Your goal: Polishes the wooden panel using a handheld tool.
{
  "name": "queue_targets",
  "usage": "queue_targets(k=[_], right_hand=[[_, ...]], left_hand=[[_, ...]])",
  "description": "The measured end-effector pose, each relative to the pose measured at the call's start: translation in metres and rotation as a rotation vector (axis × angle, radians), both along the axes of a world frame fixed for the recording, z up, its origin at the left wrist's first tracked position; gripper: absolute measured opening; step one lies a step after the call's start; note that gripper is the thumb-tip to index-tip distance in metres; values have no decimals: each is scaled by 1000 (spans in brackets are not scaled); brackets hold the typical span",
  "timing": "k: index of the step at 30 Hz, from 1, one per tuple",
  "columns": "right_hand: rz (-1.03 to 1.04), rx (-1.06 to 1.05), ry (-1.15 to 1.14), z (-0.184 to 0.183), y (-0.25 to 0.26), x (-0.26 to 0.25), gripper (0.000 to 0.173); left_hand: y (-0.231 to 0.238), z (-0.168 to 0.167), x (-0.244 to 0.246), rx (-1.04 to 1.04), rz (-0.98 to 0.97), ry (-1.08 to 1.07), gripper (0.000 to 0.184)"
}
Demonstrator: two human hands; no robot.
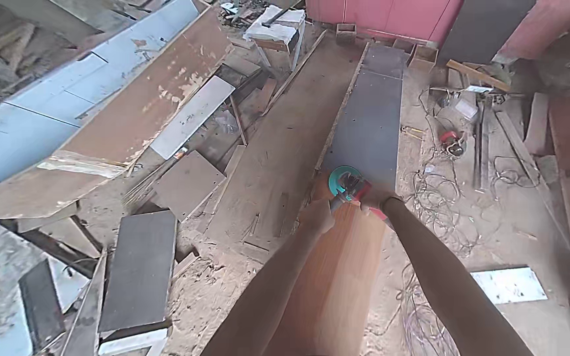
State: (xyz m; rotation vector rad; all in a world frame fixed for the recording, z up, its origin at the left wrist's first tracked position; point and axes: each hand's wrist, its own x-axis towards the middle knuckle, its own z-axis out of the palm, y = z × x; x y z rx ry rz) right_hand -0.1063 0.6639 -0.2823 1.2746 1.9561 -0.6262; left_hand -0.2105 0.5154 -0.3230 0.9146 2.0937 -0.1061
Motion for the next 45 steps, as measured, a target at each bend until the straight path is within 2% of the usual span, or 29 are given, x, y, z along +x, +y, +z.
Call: queue_targets(k=[8,13,17,25,29,32,35,40,45], right_hand=[[7,13,-19,1,-23,-67,69],[36,12,-26,-2,-46,-90,65],[102,-25,-48,-2,-69,-98,63],[237,-129,-64,-25,-111,-60,56],[219,-101,-61,-13,-80,-73,58],[198,-58,-58,-5,-48,-75,60],[132,-36,-47,-2,-32,-60,62],[30,-19,-31,0,-5,-34,64],[-63,-7,-33,-7,5,-1,76]], left_hand=[[-22,-3,-67,24,2,10,50],[-55,-13,-80,23,52,-15,49],[-86,-13,-75,-14,123,-48,50],[-150,-29,-9,-88,263,-101,57],[-115,-22,-21,-61,261,-95,52],[-78,-17,-29,-46,224,-107,61],[-56,-15,-24,-36,185,-84,52],[-15,-2,-20,-35,78,-60,52],[5,-1,-4,-50,-14,-58,51]])
